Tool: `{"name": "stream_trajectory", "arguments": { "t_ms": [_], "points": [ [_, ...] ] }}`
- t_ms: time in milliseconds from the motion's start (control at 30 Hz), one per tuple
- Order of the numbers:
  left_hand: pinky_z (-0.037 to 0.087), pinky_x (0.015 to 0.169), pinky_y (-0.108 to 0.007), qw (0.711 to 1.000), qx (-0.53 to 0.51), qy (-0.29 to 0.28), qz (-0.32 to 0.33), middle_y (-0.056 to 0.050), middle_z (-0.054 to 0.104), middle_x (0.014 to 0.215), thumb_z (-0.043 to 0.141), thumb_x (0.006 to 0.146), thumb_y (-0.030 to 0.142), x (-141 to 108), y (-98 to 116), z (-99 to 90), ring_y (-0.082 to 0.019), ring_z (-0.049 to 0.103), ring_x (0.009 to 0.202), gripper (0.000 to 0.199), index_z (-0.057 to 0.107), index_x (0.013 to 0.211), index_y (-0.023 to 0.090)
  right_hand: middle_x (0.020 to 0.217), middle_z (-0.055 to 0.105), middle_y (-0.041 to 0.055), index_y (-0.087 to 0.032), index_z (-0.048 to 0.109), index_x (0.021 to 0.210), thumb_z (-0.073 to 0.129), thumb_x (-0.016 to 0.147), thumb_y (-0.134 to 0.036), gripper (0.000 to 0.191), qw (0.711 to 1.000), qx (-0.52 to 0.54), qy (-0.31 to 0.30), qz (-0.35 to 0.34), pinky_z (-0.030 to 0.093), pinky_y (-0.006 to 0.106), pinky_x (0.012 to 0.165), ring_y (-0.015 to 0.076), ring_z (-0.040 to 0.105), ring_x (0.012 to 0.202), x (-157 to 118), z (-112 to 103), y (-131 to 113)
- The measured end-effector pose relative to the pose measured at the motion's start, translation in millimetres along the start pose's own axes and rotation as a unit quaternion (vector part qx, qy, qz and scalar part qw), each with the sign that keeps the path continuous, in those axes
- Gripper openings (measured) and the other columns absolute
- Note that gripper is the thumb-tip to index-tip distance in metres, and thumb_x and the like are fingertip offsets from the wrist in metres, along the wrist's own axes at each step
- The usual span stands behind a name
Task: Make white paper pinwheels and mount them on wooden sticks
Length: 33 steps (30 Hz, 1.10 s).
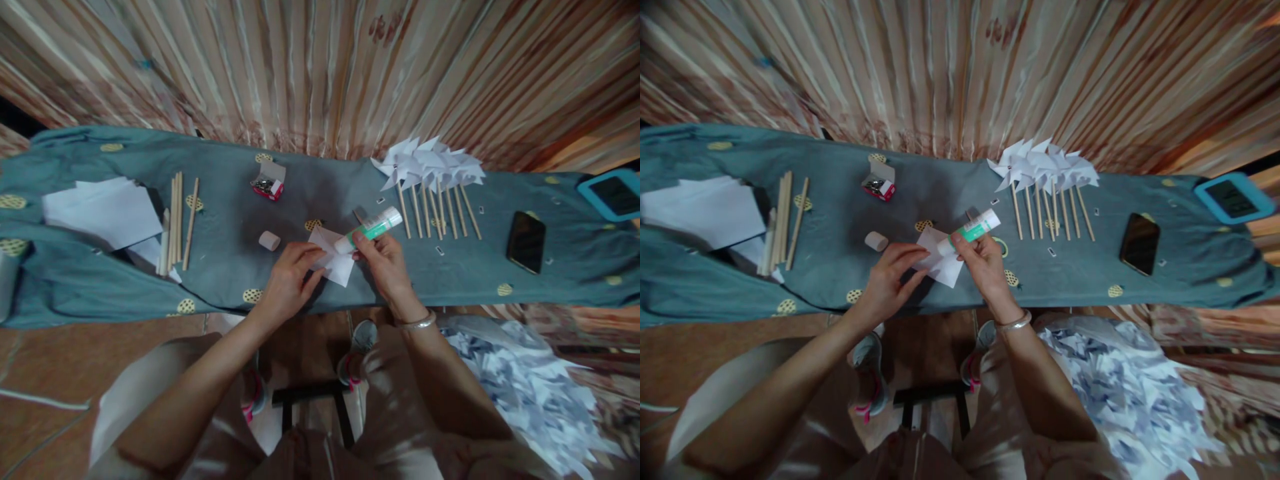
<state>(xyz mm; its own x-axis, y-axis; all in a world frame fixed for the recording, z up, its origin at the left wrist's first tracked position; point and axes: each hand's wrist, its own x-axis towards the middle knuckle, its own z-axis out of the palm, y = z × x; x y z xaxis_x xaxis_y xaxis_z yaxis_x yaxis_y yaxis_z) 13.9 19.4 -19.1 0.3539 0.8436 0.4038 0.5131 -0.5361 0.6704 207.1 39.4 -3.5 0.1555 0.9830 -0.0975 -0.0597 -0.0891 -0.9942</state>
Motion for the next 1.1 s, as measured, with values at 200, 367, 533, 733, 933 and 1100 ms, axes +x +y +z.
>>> {"name": "stream_trajectory", "arguments": {
  "t_ms": [200, 367, 533, 733, 933, 1100],
  "points": [
    [0.046, 0.1, -0.049, 0.983, 0.13, -0.112, 0.072, -0.018, 0.063, 0.131, 0.052, 0.097, 0.022, -15.8, 8.0, 5.0, -0.031, 0.054, 0.123, 0.031, 0.062, 0.124, 0.012, 0.066, 0.057, -0.0039, -0.023, 0.058, 0.078, 0.071, 0.077, -0.057, 0.037, 0.979, -0.193, -0.011, -0.057, 0.039, 0.028, 0.059, 0.0124, 0.047, 0.059, 1.4, -7.7, 13.4],
    [0.043, 0.101, -0.047, 0.976, 0.155, -0.136, 0.071, -0.018, 0.063, 0.132, 0.051, 0.098, 0.025, -15.8, 5.6, 10.3, -0.032, 0.053, 0.124, 0.033, 0.061, 0.125, 0.009, 0.072, 0.06, -0.0022, -0.022, 0.057, 0.081, 0.068, 0.079, -0.057, 0.037, 0.961, -0.267, 0.002, -0.069, 0.041, 0.029, 0.066, 0.0135, 0.05, 0.064, 2.1, -5.0, 18.5],
    [0.043, 0.102, -0.047, 0.975, 0.16, -0.139, 0.069, -0.018, 0.064, 0.132, 0.051, 0.098, 0.027, -15.4, 2.5, 12.3, -0.032, 0.054, 0.123, 0.033, 0.061, 0.124, 0.008, 0.071, 0.059, -0.0016, -0.022, 0.055, 0.081, 0.065, 0.079, -0.06, 0.04, 0.953, -0.295, 0.005, -0.071, 0.041, 0.03, 0.066, 0.0146, 0.051, 0.063, 3.4, -3.2, 17.5],
    [0.043, 0.101, -0.049, 0.975, 0.154, -0.148, 0.063, -0.017, 0.063, 0.133, 0.05, 0.098, 0.028, -16.7, 1.5, 13.2, -0.032, 0.053, 0.123, 0.034, 0.06, 0.126, 0.012, 0.064, 0.058, -0.0014, -0.023, 0.054, 0.077, 0.065, 0.079, -0.062, 0.04, 0.94, -0.329, 0.024, -0.087, 0.039, 0.031, 0.062, 0.0172, 0.053, 0.062, 2.2, 2.5, 13.7],
    [0.043, 0.101, -0.05, 0.978, 0.138, -0.144, 0.063, -0.019, 0.062, 0.132, 0.05, 0.098, 0.027, -16.6, 0.7, 13.9, -0.033, 0.053, 0.123, 0.036, 0.061, 0.126, 0.009, 0.063, 0.059, -0.0001, -0.024, 0.054, 0.077, 0.067, 0.079, -0.059, 0.038, 0.924, -0.37, 0.037, -0.094, 0.039, 0.033, 0.06, 0.0189, 0.054, 0.06, 2.4, 9.3, 10.2],
    [0.042, 0.102, -0.05, 0.977, 0.141, -0.146, 0.06, -0.018, 0.062, 0.133, 0.048, 0.098, 0.028, -17.0, 0.6, 14.6, -0.032, 0.052, 0.124, 0.035, 0.06, 0.126, 0.012, 0.063, 0.059, 0.0, -0.024, 0.054, 0.078, 0.065, 0.081, -0.059, 0.037, 0.913, -0.388, 0.036, -0.122, 0.038, 0.032, 0.059, 0.0182, 0.053, 0.059, 2.9, 12.3, 9.2]
  ]
}}
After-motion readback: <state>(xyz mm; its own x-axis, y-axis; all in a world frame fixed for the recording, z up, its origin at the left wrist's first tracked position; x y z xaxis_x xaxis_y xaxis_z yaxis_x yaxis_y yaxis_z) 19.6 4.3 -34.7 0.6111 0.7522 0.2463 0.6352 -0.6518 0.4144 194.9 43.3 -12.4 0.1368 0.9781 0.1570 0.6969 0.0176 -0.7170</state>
